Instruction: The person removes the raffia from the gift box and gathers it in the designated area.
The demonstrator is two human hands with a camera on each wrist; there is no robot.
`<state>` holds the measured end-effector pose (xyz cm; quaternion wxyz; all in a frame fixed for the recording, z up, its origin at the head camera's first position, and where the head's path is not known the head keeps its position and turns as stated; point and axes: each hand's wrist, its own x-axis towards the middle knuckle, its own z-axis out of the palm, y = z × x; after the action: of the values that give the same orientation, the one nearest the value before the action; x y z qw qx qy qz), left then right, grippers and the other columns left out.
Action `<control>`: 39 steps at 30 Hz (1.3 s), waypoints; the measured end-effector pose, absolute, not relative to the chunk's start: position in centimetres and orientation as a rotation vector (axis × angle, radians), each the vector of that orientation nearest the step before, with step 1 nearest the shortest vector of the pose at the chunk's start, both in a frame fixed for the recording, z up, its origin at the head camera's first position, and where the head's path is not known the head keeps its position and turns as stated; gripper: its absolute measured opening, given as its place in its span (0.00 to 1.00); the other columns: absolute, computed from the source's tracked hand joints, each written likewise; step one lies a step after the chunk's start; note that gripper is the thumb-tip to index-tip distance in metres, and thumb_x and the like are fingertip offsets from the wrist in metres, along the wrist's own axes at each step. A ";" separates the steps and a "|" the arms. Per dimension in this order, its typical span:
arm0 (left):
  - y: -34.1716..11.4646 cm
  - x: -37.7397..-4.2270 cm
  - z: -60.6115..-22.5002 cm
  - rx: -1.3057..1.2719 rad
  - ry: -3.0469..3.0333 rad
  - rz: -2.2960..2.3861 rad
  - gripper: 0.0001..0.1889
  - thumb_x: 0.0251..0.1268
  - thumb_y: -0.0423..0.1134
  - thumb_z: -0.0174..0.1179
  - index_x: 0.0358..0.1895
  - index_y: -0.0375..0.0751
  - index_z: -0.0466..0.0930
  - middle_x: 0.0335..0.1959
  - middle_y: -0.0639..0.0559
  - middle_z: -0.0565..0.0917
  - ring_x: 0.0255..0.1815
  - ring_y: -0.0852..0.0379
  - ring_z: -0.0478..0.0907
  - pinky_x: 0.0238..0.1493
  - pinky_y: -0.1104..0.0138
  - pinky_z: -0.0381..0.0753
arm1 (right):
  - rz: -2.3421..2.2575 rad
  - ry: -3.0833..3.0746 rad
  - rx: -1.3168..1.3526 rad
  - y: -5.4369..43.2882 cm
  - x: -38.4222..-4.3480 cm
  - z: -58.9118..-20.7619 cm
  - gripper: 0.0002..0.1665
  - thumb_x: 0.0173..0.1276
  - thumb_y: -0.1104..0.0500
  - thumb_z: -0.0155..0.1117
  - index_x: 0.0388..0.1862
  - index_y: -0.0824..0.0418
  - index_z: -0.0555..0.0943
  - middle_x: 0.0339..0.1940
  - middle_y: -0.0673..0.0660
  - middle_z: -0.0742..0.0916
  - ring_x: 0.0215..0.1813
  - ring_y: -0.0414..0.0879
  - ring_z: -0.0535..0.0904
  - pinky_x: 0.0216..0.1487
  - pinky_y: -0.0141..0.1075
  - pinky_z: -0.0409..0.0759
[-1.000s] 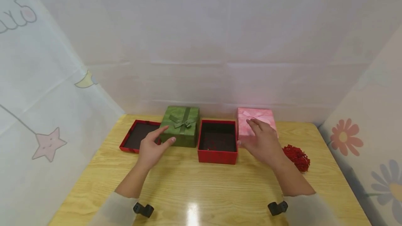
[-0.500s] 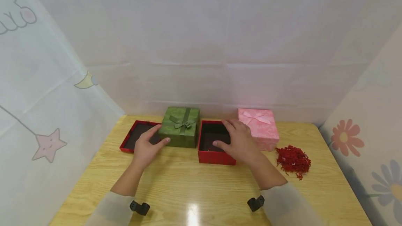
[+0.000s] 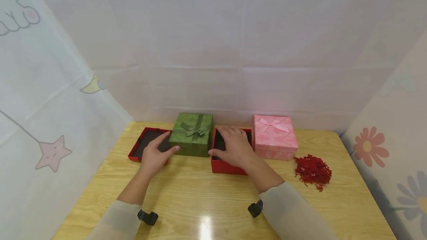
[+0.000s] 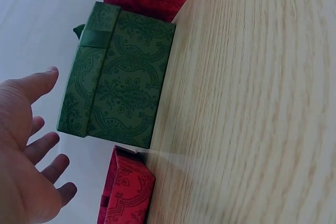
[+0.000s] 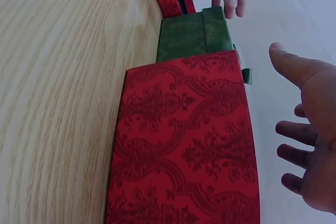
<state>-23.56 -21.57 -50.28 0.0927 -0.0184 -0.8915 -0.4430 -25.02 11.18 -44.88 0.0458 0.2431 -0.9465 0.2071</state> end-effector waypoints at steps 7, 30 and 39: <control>-21.9 -24.3 -50.7 -0.059 -2.687 -1.296 0.45 0.59 0.66 0.72 0.79 0.57 0.69 0.76 0.46 0.70 0.78 0.38 0.61 0.72 0.36 0.62 | 0.578 -2.909 0.737 9.0 -26.1 -45.5 0.56 0.63 0.29 0.71 0.83 0.53 0.65 0.77 0.54 0.75 0.78 0.60 0.65 0.75 0.67 0.59; -21.8 -25.1 -50.8 -0.002 -2.793 -1.298 0.44 0.62 0.62 0.72 0.80 0.59 0.66 0.68 0.43 0.79 0.27 0.46 0.80 0.36 0.54 0.80 | 0.376 -3.029 0.694 6.0 -27.1 -46.6 0.45 0.66 0.33 0.72 0.78 0.46 0.73 0.57 0.48 0.89 0.79 0.58 0.64 0.75 0.66 0.50; -21.8 -25.4 -51.0 0.023 -2.780 -1.262 0.39 0.67 0.56 0.70 0.79 0.57 0.67 0.71 0.40 0.77 0.34 0.43 0.84 0.32 0.55 0.77 | 0.371 -2.977 0.664 5.1 -27.2 -47.3 0.33 0.69 0.43 0.74 0.71 0.47 0.80 0.59 0.47 0.89 0.79 0.54 0.65 0.74 0.68 0.51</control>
<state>-25.41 -21.79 -51.04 0.0441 0.0077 -0.9097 -0.4128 -27.18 5.14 -47.30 0.0343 0.2160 -0.9683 0.1207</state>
